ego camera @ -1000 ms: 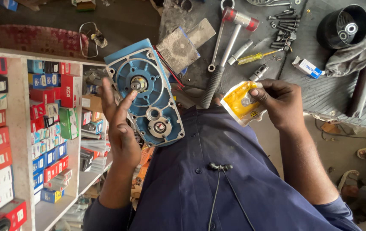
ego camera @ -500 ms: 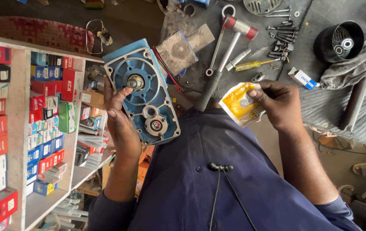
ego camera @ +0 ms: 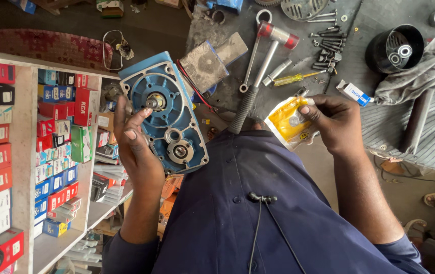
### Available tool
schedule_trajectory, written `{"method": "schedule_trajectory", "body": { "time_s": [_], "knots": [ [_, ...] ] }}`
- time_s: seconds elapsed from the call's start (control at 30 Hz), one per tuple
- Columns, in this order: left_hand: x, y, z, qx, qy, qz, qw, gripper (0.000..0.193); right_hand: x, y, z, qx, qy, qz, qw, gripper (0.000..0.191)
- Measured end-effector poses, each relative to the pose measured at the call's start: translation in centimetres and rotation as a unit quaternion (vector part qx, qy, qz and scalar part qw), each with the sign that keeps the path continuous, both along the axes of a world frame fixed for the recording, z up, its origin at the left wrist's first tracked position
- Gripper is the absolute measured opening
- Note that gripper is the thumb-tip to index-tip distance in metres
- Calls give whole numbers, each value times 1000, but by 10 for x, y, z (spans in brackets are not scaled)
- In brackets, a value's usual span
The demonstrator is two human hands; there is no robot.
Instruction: The person fits small bearing and seal components into a blue gearbox housing on the workbench, presses them into place by hand, wipes parts with a rag, squeezes grease from a packet into the housing, and seats a large gear onto the shaft assembly.
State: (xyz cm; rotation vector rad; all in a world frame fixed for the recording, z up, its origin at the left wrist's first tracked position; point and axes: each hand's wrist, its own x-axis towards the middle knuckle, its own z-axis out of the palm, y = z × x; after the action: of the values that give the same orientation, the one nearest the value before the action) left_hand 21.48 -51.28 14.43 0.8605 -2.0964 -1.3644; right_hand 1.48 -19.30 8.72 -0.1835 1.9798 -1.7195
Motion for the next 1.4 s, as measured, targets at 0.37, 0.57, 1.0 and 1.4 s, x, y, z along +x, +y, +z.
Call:
{"method": "schedule_trajectory", "body": {
  "time_s": [0.37, 0.57, 1.0, 1.4],
  "knots": [
    [-11, -43, 42, -358, -67, -162, 917, 70, 8, -3, 3, -5, 1, -2, 1000, 22],
    [-46, -77, 79, -523, -179, -382, 741, 64, 15, -6, 12, -7, 0, 3, 1000, 23],
    [-63, -112, 79, -439, -133, -463, 758, 70, 43, -1, 9, 22, 9, -55, 998, 24],
    [34, -84, 29, -144, -21, -212, 966, 85, 68, -39, 21, 21, 0, -61, 998, 22]
  ]
}}
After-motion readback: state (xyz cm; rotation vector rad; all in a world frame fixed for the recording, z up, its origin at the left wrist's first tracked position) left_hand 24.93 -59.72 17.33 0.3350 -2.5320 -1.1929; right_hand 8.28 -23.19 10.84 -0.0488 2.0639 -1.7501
